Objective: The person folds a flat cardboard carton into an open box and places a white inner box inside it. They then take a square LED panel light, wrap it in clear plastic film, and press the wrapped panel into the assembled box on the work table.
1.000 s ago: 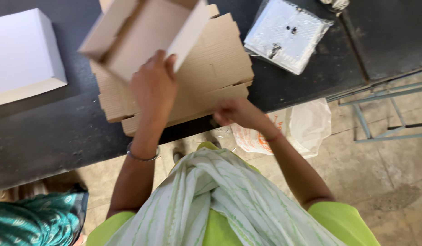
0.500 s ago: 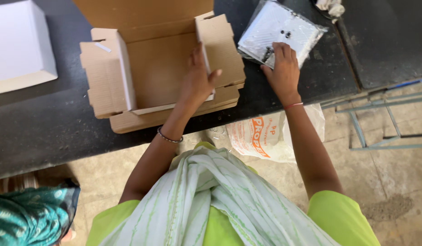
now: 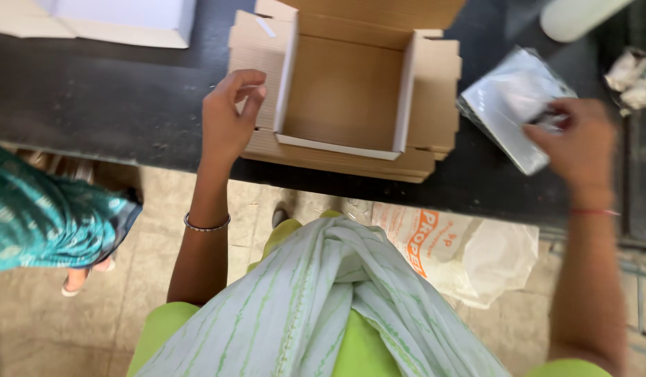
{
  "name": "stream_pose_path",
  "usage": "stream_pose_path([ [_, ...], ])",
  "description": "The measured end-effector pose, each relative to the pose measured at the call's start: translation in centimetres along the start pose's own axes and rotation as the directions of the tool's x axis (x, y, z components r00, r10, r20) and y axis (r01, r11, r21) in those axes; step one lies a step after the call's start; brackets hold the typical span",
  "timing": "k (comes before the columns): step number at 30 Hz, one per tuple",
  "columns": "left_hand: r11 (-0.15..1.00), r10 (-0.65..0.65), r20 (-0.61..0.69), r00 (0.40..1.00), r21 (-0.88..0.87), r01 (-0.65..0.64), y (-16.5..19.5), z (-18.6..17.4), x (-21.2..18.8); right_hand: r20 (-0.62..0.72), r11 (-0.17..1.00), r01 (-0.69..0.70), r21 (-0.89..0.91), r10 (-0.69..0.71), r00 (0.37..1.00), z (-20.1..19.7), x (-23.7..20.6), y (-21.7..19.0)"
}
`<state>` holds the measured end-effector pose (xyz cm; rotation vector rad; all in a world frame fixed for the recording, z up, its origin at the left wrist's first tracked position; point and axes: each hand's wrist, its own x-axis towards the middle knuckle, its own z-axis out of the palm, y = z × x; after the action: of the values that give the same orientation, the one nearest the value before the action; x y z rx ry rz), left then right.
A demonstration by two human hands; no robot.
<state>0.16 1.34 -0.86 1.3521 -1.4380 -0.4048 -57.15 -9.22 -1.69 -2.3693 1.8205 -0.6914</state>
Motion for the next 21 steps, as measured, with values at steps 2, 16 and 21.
stream_pose_path([
  [2,0.998,-0.069,-0.048,0.996,-0.004,0.069,-0.4,-1.7,-0.2,0.011,0.99,-0.054,0.129,0.053,0.999,-2.8,1.7,0.1],
  [16,0.744,0.406,0.166,0.899,0.511,-0.43,-11.4,4.1,12.0,0.029,0.849,0.387,0.36,-0.424,0.905,-9.6,2.7,-25.4],
  [21,0.773,0.181,0.289,0.94,0.549,-0.318,-12.2,3.9,13.9,0.064,0.773,0.547,0.32,-0.594,0.802,-1.8,3.2,-29.9],
])
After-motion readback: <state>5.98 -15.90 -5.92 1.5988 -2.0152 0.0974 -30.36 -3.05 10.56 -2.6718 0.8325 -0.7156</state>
